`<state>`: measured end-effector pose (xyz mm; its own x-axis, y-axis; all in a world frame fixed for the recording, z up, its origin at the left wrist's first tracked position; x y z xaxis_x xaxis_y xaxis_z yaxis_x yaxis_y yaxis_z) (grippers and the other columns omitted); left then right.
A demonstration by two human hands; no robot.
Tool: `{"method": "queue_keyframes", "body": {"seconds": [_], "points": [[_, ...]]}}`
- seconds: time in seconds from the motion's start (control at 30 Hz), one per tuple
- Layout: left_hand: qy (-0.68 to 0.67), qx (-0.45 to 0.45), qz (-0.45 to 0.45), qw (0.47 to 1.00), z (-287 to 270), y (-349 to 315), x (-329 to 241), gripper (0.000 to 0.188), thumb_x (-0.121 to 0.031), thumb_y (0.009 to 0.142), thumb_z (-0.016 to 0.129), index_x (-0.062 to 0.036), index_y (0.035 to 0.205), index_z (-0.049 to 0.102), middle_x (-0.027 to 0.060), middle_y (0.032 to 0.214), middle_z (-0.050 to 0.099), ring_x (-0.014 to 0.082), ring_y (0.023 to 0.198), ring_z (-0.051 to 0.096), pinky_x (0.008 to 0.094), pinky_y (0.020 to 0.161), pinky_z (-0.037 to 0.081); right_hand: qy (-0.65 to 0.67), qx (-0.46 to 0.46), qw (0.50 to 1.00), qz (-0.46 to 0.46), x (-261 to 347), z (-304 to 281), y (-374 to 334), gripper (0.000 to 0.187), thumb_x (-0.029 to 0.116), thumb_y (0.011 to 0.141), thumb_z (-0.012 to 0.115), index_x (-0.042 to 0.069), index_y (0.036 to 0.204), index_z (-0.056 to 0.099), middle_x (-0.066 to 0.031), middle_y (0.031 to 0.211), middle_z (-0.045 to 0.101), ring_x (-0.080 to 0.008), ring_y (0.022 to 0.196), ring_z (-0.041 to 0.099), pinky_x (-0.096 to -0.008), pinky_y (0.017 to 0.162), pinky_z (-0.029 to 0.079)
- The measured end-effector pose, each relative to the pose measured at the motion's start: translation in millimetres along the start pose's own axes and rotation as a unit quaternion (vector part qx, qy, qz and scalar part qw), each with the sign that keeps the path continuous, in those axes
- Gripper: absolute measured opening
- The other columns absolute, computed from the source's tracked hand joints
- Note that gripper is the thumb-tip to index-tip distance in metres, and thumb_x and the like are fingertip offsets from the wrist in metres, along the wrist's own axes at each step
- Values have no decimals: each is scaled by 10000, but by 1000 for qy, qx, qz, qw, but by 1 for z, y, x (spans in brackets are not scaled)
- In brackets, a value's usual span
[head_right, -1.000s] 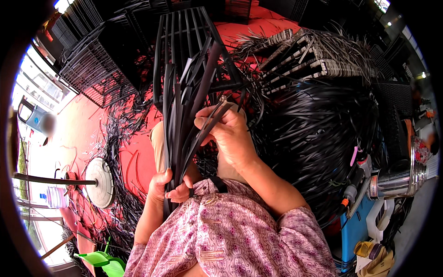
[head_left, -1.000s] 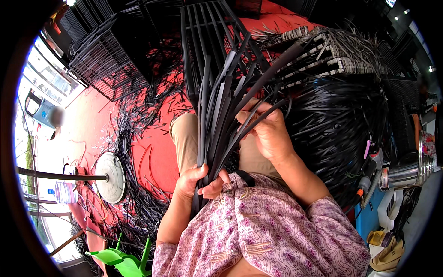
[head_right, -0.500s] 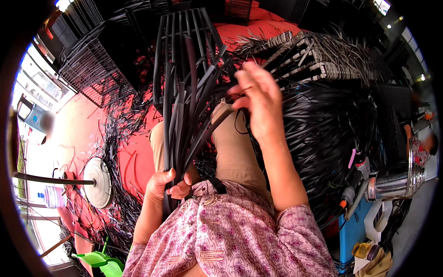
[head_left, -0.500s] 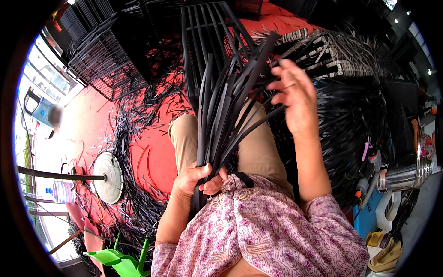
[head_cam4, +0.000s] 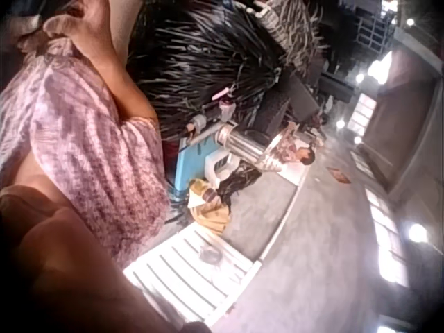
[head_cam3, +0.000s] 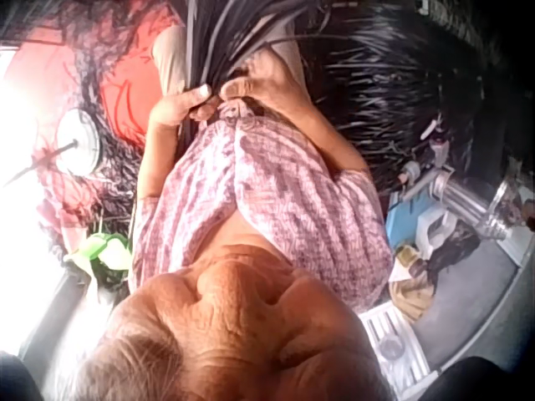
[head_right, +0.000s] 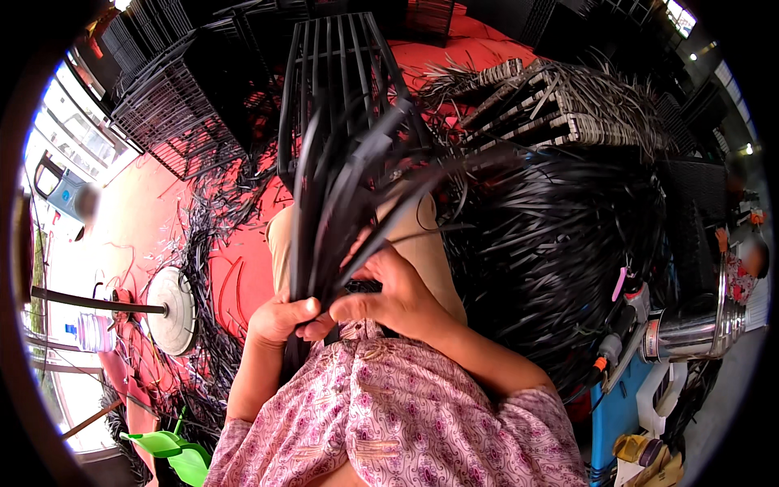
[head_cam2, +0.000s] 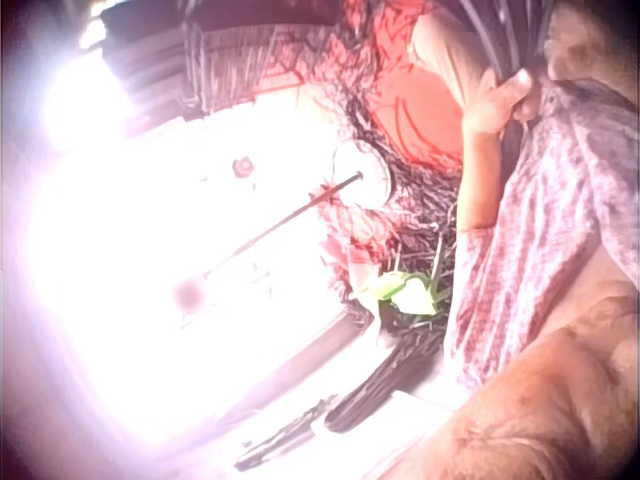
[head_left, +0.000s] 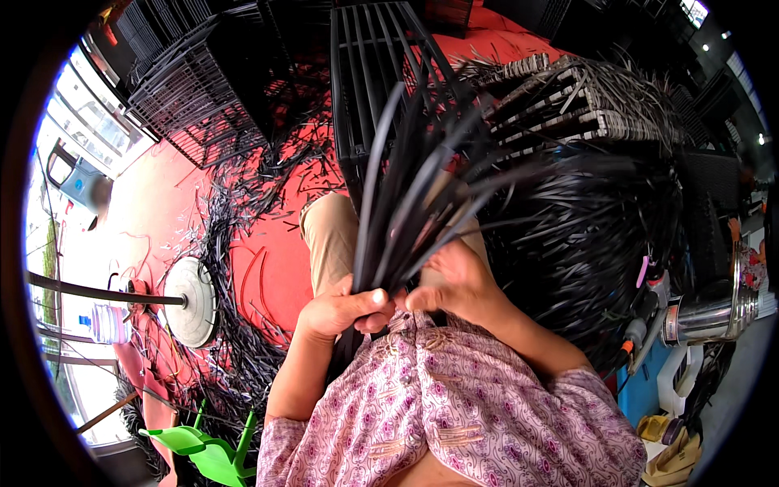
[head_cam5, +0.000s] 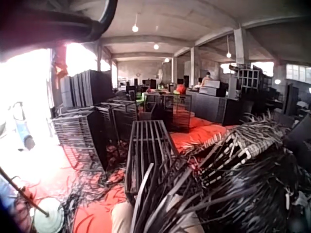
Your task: The person sits on the floor and weaves black plastic strips into a basket frame. They interlace the strips by hand, tucking ends into the weave to secure them, and occasionally pull new strips from a large pile nearby.
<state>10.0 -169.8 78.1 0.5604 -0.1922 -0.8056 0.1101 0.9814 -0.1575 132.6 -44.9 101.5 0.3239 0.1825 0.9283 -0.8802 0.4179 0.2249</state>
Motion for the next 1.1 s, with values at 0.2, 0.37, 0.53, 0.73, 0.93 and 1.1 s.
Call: {"method": "queue_keyframes", "body": {"seconds": [0.2,0.37,0.53,0.73,0.93,1.1], "points": [[62,7,5,998,-2,-23,1,332,-305,954,665,2,1069,616,-38,680,475,54,561,399,220,497,311,224,-40,973,39,26,52,51,594,40,772,762,32,1292,474,-143,1202,624,-259,1127,617,-416,991,495],[134,-131,2,982,-18,-81,-17,220,-202,893,746,-22,956,638,-56,734,520,40,612,446,214,532,342,218,55,973,42,16,106,87,549,88,816,758,22,1290,489,-58,920,627,-163,825,636,-318,807,514],[294,-309,17,905,-72,-117,5,142,-191,919,711,-93,868,622,-102,685,475,20,623,441,232,540,369,262,60,954,133,-63,145,112,365,200,836,784,52,1114,601,6,777,565,-109,679,563,-252,622,456],[203,-286,81,933,-86,-122,57,530,-160,848,776,-27,1308,548,5,1128,597,113,1053,552,298,950,441,268,64,935,223,-129,143,103,233,189,866,759,59,977,601,10,687,543,-89,566,519,-218,523,431],[344,-543,382,664,-95,-148,-91,243,-79,948,589,13,1166,645,38,976,586,141,953,577,297,850,473,193,151,938,243,-144,147,102,217,263,934,677,59,963,610,25,706,508,-80,587,501,-248,538,442],[674,-400,200,588,-49,-93,-166,291,-123,862,671,-68,1148,668,109,967,596,249,846,624,346,734,500,148,169,936,270,-148,157,96,202,232,938,671,42,938,602,24,707,489,-75,619,495,-242,547,447]]}}
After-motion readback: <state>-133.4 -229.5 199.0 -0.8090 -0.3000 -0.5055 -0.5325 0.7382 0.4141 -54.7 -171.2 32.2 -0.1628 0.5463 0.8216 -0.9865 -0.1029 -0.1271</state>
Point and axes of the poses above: each hand's wrist, its own y-axis towards the middle knuckle, its own z-axis out of the palm, x = y × z, the point moved 4 cm from there along y, towards the middle knuckle
